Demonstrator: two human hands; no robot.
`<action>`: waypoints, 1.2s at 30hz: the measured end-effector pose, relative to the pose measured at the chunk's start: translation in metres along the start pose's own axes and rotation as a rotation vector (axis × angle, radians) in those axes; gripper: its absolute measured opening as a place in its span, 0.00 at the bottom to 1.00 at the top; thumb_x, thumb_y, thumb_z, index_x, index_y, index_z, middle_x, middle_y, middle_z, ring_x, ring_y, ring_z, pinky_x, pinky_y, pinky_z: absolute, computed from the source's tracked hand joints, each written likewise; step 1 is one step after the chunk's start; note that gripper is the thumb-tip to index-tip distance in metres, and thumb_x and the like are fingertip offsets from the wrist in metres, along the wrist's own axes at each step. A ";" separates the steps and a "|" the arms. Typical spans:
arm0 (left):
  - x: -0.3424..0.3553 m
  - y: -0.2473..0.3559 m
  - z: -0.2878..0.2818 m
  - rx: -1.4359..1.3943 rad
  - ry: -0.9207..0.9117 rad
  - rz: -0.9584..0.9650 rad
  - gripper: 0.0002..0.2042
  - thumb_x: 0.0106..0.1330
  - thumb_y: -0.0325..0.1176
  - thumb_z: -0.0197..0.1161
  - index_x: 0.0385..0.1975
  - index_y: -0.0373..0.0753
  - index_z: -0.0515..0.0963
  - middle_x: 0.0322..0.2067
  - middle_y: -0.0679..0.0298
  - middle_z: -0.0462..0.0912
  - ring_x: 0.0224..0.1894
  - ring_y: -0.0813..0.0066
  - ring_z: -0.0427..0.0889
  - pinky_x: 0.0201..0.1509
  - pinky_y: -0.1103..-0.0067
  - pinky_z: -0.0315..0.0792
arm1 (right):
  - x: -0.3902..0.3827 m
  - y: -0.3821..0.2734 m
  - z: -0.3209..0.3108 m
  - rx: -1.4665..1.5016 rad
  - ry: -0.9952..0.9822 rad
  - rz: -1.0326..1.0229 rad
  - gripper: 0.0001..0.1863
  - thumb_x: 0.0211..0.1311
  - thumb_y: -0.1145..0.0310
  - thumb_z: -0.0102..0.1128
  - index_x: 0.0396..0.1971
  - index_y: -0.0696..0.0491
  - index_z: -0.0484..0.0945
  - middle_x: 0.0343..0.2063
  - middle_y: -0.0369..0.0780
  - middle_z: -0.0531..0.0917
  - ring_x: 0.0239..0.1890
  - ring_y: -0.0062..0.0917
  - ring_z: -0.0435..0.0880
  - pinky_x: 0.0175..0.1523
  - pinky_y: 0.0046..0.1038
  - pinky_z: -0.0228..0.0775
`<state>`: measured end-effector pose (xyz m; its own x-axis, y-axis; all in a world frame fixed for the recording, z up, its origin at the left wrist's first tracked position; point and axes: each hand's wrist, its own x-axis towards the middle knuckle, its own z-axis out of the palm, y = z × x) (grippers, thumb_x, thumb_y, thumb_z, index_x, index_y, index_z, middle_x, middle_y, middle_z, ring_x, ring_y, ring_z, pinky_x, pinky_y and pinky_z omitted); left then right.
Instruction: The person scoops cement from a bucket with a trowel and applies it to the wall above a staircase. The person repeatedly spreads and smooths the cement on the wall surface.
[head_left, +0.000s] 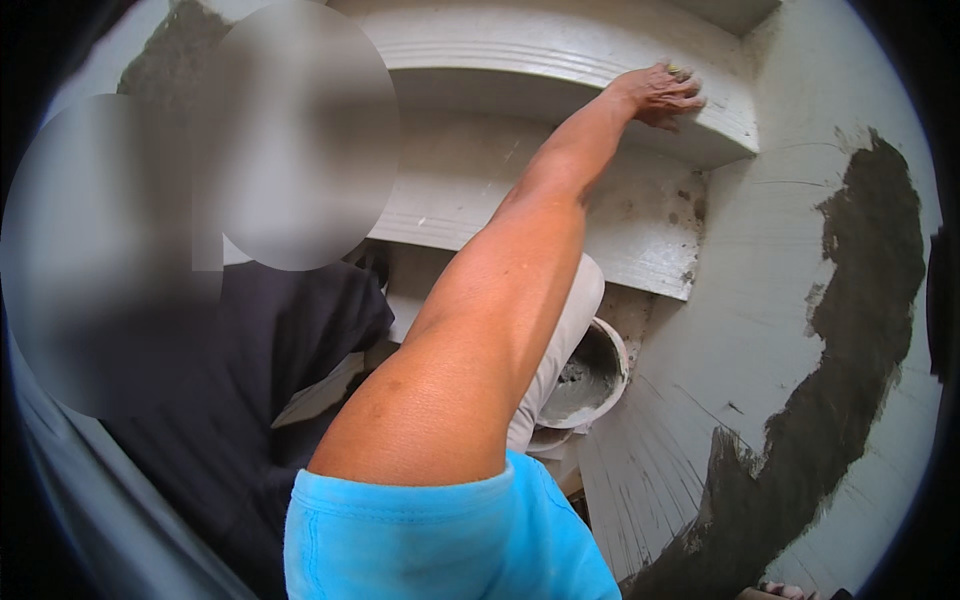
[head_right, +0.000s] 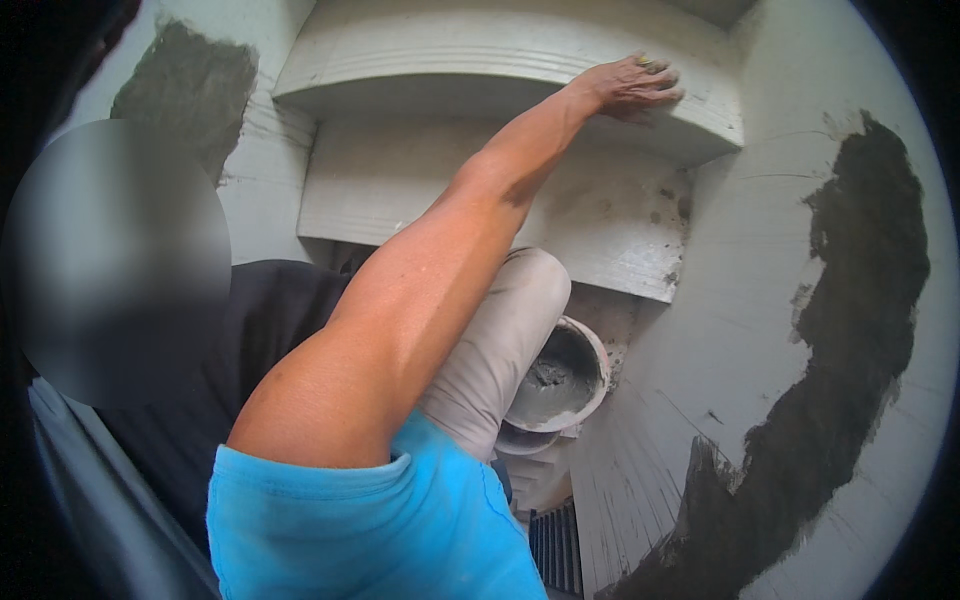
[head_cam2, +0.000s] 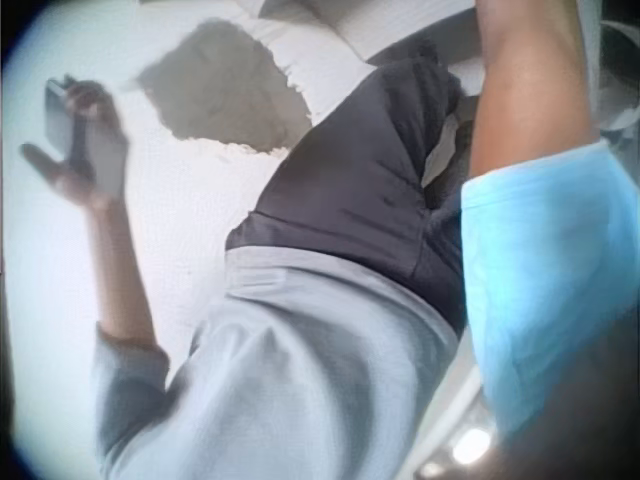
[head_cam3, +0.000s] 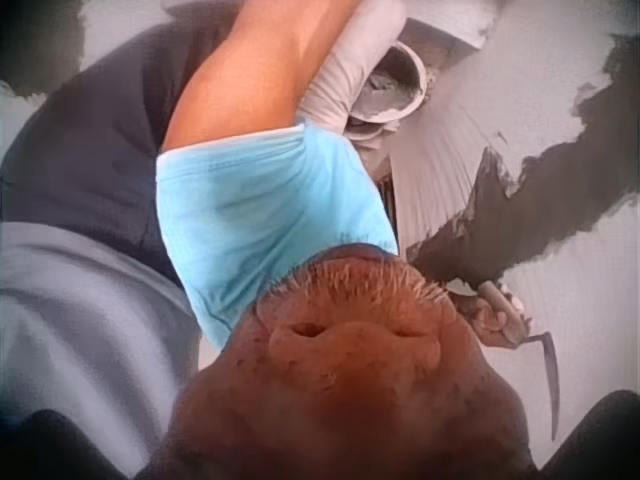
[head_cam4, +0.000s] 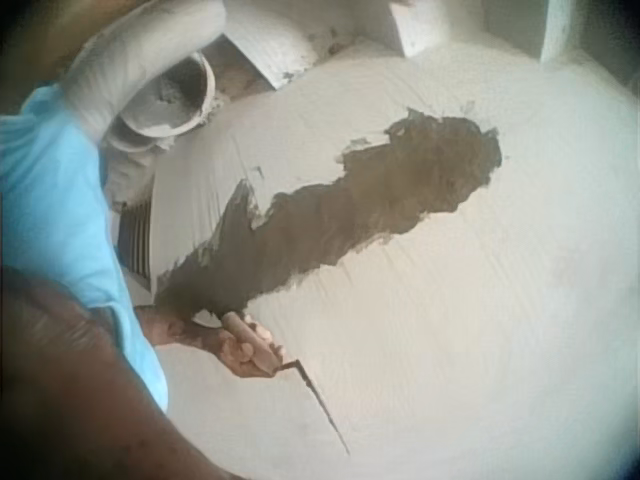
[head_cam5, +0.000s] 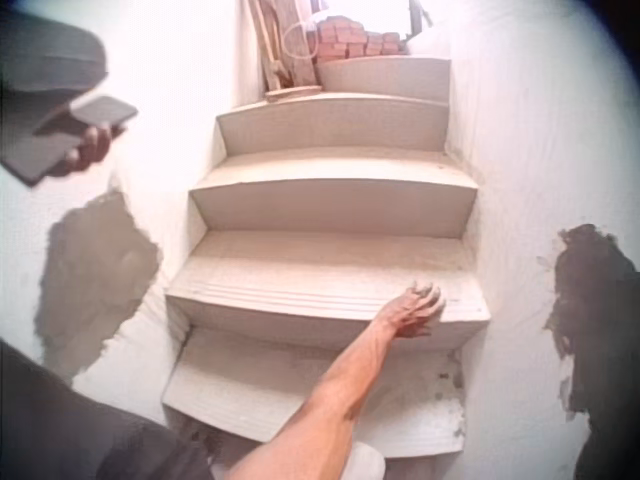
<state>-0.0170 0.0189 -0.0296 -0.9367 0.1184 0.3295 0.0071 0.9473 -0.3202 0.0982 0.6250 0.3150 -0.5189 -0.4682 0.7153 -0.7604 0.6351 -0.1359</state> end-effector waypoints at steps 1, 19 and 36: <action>0.002 0.002 -0.001 -0.011 -0.022 -0.014 0.38 0.61 0.63 0.62 0.67 0.51 0.62 0.64 0.60 0.66 0.68 0.56 0.67 0.62 0.56 0.68 | 0.004 0.001 0.005 -0.015 0.035 0.009 0.26 0.71 0.43 0.49 0.24 0.51 0.72 0.21 0.34 0.73 0.21 0.23 0.72 0.46 0.38 0.75; 0.000 -0.009 0.045 -0.087 0.159 0.037 0.37 0.65 0.57 0.62 0.68 0.41 0.64 0.68 0.50 0.66 0.71 0.50 0.63 0.73 0.57 0.61 | 0.003 -0.006 0.012 0.049 -0.114 0.349 0.48 0.63 0.34 0.59 0.62 0.66 0.67 0.29 0.41 0.76 0.28 0.25 0.77 0.30 0.25 0.71; 0.003 0.005 -0.025 -0.162 -0.131 -0.067 0.39 0.63 0.48 0.69 0.72 0.43 0.59 0.71 0.53 0.61 0.73 0.53 0.59 0.76 0.58 0.57 | 0.008 -0.020 0.026 0.008 -0.050 0.401 0.45 0.61 0.32 0.57 0.55 0.64 0.74 0.26 0.39 0.79 0.26 0.19 0.79 0.29 0.23 0.71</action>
<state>-0.0112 0.0312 -0.0082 -0.9744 0.0242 0.2233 -0.0101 0.9885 -0.1512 0.0991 0.5931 0.3056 -0.7935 -0.2134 0.5699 -0.4962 0.7690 -0.4030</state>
